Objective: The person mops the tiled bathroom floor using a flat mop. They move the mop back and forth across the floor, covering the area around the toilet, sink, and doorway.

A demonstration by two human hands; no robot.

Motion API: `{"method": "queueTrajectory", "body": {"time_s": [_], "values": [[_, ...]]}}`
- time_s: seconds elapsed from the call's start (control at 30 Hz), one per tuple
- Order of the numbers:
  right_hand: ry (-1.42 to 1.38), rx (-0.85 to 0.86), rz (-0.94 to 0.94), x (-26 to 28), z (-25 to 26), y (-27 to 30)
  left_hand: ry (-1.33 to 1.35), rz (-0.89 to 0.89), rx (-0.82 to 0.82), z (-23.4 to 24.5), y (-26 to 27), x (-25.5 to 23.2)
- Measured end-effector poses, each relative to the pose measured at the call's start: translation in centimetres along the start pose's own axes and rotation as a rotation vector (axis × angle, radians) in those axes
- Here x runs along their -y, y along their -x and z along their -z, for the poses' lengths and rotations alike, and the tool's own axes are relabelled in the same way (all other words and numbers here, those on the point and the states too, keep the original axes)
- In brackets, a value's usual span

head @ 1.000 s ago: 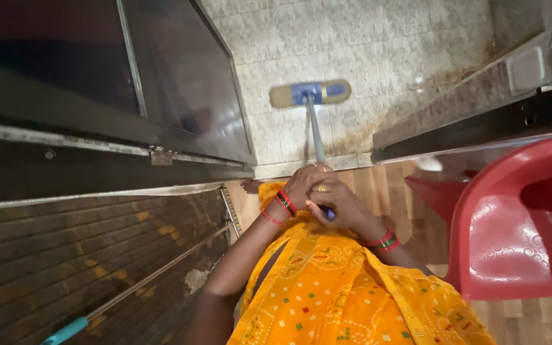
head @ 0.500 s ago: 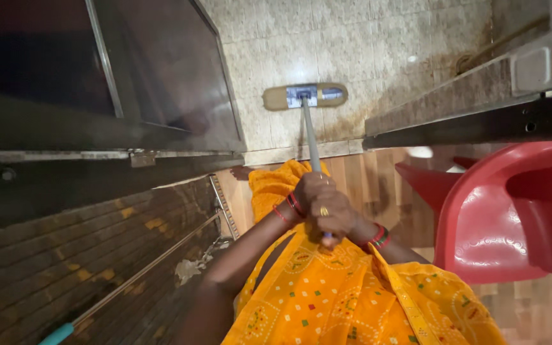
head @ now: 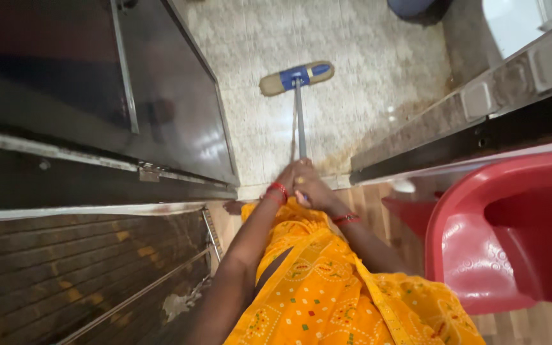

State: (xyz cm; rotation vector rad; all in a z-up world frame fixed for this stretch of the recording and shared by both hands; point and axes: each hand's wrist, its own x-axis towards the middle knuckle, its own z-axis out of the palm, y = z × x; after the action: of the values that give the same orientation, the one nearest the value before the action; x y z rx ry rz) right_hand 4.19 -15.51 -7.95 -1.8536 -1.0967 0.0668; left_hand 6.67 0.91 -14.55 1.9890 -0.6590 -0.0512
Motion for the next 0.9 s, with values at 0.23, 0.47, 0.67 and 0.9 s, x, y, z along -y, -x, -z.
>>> {"method": "queueTrajectory", "body": {"time_s": [0.23,0.47,0.67,0.9], "values": [[0.084,0.049,0.067,6.5,3.7,0.1,-0.156,-0.1,-0.015,0.1,1.3,-7.1],[-0.334,-0.241,-0.285,9.8,6.5,1.9,-0.185,-0.141,-0.069,1.7,-0.6,-17.6],[-0.091,-0.204,0.33,11.8,8.5,-1.1,-0.152,-0.443,-0.146,-0.8,-0.7,-13.5],[-0.098,-0.234,0.483,11.4,10.0,-3.0,-0.11,-0.367,-0.223,-3.0,-1.9,-8.7]]}}
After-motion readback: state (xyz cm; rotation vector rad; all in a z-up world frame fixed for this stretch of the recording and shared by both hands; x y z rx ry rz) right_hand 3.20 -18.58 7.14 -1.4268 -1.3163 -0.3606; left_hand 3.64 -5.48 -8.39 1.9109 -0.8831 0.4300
